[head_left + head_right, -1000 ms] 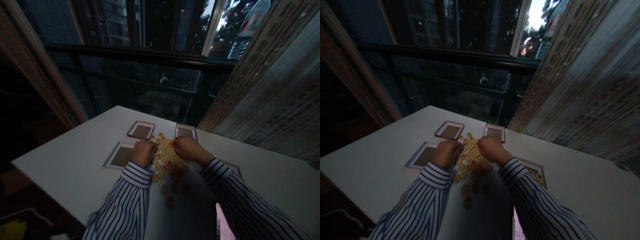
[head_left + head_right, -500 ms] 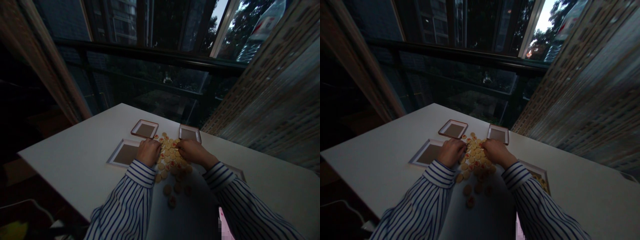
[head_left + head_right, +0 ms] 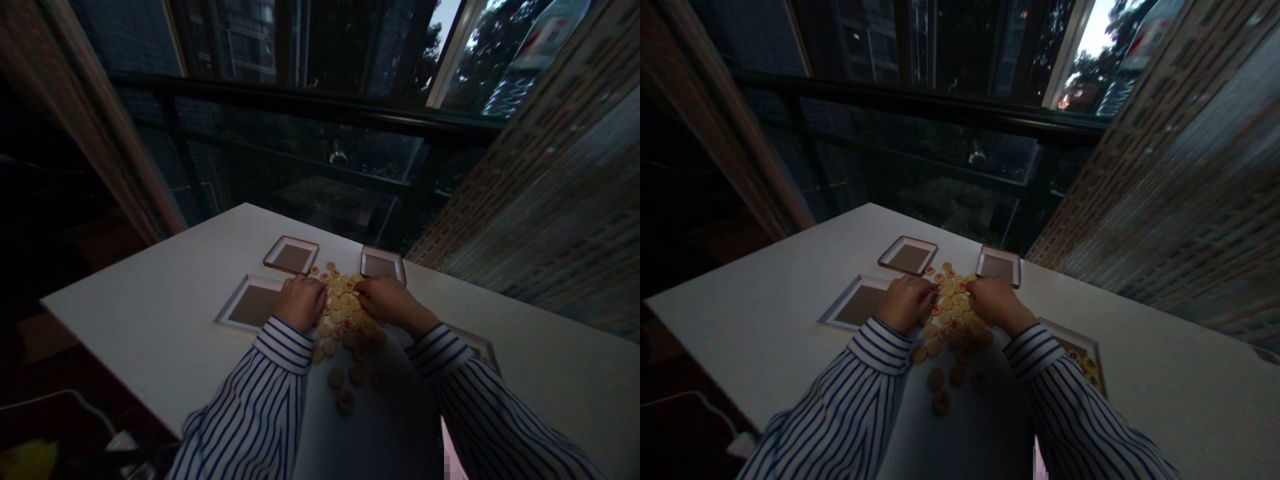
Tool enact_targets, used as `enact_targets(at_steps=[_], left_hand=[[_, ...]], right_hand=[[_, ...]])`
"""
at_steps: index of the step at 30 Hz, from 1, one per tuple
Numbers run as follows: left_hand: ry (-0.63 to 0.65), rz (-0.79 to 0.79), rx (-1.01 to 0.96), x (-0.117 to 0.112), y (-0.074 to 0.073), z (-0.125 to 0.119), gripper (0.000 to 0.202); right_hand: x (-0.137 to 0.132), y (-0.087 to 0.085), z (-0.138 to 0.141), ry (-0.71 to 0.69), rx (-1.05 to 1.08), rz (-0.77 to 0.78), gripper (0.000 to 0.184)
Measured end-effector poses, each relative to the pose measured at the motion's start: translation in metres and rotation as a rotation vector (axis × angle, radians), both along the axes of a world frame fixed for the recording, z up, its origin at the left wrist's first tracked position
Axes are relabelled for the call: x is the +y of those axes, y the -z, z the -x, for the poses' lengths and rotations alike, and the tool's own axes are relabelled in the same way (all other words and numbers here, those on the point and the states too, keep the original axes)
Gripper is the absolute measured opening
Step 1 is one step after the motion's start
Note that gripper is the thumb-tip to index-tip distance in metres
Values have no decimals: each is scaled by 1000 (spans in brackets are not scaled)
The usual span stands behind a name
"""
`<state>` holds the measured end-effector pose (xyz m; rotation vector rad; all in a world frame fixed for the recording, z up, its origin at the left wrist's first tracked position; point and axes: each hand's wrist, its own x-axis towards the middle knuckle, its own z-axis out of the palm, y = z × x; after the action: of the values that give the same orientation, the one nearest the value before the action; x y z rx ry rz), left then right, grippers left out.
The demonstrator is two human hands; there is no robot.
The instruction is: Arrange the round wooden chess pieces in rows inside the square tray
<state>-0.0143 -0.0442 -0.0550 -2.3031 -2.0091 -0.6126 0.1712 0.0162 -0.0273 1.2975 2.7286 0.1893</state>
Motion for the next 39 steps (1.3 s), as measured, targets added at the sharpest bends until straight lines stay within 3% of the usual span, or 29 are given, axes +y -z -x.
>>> enact_targets(at_steps=[10, 23, 30, 39], left_hand=[[-8, -9, -27, 0, -2, 0, 23], [19, -77, -173, 1, 2, 2, 23], [27, -111, -204, 2, 4, 2, 23], [-37, -184, -273, -2, -3, 6, 26]], right_hand=[[-1, -6, -3, 18, 103, 30, 32], [14, -6, -24, 15, 715, 421, 31], [13, -22, -33, 33, 647, 362, 30], [15, -16, -31, -31, 477, 250, 32]])
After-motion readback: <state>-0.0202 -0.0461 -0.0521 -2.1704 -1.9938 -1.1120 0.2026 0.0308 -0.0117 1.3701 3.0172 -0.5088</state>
